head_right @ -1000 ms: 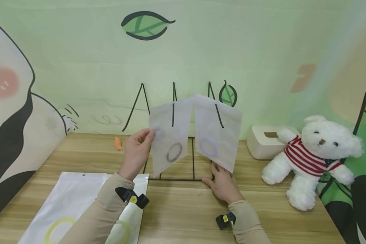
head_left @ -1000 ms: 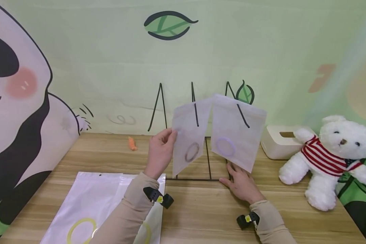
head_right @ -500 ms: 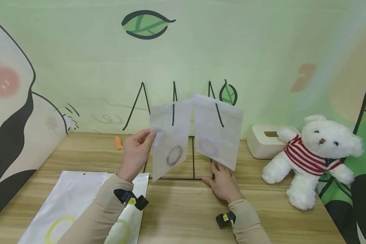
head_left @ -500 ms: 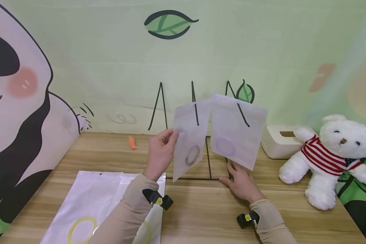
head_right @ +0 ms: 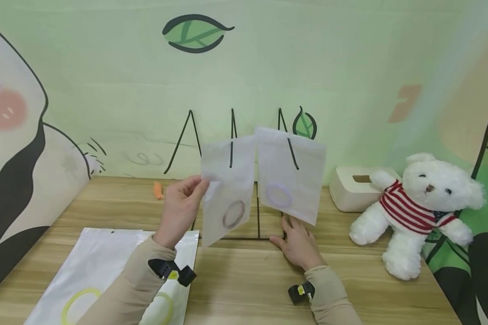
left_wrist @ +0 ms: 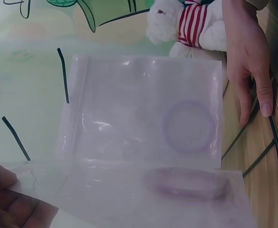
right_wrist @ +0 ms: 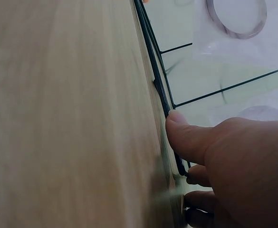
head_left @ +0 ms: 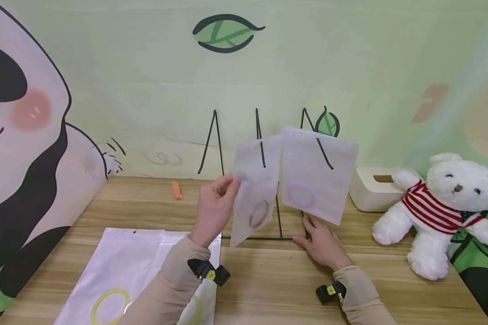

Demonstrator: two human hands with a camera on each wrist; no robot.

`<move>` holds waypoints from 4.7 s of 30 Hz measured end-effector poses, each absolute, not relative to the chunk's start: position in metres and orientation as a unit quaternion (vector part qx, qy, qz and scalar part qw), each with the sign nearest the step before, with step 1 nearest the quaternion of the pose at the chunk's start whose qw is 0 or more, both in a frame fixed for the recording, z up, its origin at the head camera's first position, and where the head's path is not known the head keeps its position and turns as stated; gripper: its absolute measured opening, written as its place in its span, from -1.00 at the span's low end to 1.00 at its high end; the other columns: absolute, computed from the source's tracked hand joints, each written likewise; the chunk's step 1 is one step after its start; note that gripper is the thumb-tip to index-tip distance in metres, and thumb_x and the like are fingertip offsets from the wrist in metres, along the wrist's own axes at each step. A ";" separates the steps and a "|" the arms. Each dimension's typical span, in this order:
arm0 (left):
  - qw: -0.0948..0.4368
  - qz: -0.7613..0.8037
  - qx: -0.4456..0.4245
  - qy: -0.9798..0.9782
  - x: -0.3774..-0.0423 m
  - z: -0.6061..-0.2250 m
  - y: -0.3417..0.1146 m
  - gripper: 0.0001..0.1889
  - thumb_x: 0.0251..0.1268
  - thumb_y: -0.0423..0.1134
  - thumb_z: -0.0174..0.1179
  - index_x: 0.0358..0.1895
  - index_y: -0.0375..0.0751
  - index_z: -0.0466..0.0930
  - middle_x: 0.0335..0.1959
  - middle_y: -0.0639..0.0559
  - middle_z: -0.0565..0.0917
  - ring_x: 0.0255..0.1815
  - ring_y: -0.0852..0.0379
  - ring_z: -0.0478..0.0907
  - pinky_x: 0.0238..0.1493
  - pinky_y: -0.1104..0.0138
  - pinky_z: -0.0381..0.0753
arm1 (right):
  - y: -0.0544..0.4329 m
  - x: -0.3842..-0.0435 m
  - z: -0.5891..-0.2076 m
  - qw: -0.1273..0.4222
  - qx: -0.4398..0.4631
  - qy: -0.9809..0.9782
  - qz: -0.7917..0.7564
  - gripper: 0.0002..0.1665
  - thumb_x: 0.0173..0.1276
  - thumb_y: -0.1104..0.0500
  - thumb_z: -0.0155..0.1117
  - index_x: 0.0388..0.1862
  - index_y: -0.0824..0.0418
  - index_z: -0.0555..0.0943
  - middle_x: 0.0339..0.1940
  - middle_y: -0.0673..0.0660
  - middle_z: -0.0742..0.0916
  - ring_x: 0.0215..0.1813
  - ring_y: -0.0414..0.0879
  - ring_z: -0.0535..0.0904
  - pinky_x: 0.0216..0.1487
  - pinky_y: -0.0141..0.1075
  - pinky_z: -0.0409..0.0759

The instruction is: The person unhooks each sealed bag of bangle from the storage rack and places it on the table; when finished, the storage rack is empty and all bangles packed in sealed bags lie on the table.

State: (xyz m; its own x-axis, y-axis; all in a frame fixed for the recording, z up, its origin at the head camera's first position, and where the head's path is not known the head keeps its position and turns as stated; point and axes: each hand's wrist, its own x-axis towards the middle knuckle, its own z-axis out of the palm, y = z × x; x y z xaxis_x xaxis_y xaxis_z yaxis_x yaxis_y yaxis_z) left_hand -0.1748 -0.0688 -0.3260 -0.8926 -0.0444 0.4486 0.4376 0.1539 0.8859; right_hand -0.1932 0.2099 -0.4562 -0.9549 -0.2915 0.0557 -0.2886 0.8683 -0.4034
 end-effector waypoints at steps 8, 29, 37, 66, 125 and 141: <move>0.188 -0.633 -0.135 -0.739 -0.169 -0.324 -0.068 -0.81 0.41 -0.34 0.13 -0.13 -0.33 0.72 -0.39 -0.15 0.74 -0.48 0.07 0.63 -0.57 0.41 0.53 | 0.210 -0.193 -0.456 0.009 -0.151 0.966 -0.208 -0.16 0.47 -0.11 0.12 0.47 0.42 0.18 0.49 0.44 0.18 0.45 0.40 0.11 0.24 0.41 0.14; 0.185 -0.623 -0.168 -0.741 -0.149 -0.317 -0.066 -0.82 0.40 -0.36 0.13 -0.13 -0.31 0.73 -0.69 -0.03 0.53 -0.73 0.21 0.30 -0.71 0.43 0.22 | 0.211 -0.193 -0.457 0.008 -0.144 0.966 -0.216 -0.15 0.46 -0.12 0.12 0.47 0.41 0.18 0.46 0.47 0.24 0.44 0.40 0.13 0.27 0.39 0.12; 0.176 -0.626 -0.165 -0.742 -0.143 -0.318 -0.066 -0.82 0.40 -0.37 0.13 -0.11 -0.30 0.73 -0.51 -0.06 0.69 -0.63 0.18 0.45 -0.63 0.43 0.38 | 0.211 -0.192 -0.459 0.012 -0.141 0.965 -0.220 -0.14 0.46 -0.14 0.12 0.48 0.40 0.17 0.47 0.46 0.23 0.46 0.38 0.10 0.28 0.40 0.09; 0.153 -0.617 -0.178 -0.751 -0.114 -0.308 -0.067 -0.83 0.38 -0.39 0.13 -0.15 -0.30 0.72 -0.75 0.07 0.44 -0.77 0.26 0.21 -0.76 0.43 0.16 | 0.211 -0.193 -0.456 0.008 -0.153 0.965 -0.212 -0.14 0.47 -0.14 0.10 0.46 0.44 0.19 0.46 0.48 0.22 0.45 0.42 0.10 0.28 0.39 0.10; -0.061 -0.529 -0.082 -0.842 -0.107 -0.411 -0.091 -0.56 0.29 -0.40 0.16 0.22 -0.50 0.46 -0.13 -0.24 0.70 -0.14 0.02 0.63 -0.18 0.19 0.62 | 0.210 -0.191 -0.454 0.013 -0.140 0.967 -0.214 -0.14 0.47 -0.14 0.09 0.46 0.44 0.17 0.45 0.50 0.23 0.45 0.41 0.10 0.29 0.39 0.08; -0.023 -0.183 -0.166 -0.969 -0.104 -0.427 -0.098 0.16 -0.47 -0.04 0.66 0.33 -0.52 0.28 -0.12 -0.24 0.34 -0.10 -0.12 0.27 -0.20 0.10 0.37 | 0.210 -0.193 -0.456 0.022 -0.139 0.967 -0.212 -0.14 0.47 -0.14 0.09 0.48 0.41 0.15 0.48 0.47 0.19 0.47 0.38 0.06 0.31 0.39 0.04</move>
State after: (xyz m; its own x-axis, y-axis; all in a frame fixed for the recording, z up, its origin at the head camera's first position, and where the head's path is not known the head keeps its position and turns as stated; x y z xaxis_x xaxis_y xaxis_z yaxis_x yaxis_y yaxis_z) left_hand -0.1042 -0.0978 -0.4265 -0.9440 0.3295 0.0170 0.3131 0.8782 0.3616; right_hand -0.1934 0.2099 -0.4562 -0.9606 -0.2776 0.0164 -0.2590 0.8715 -0.4164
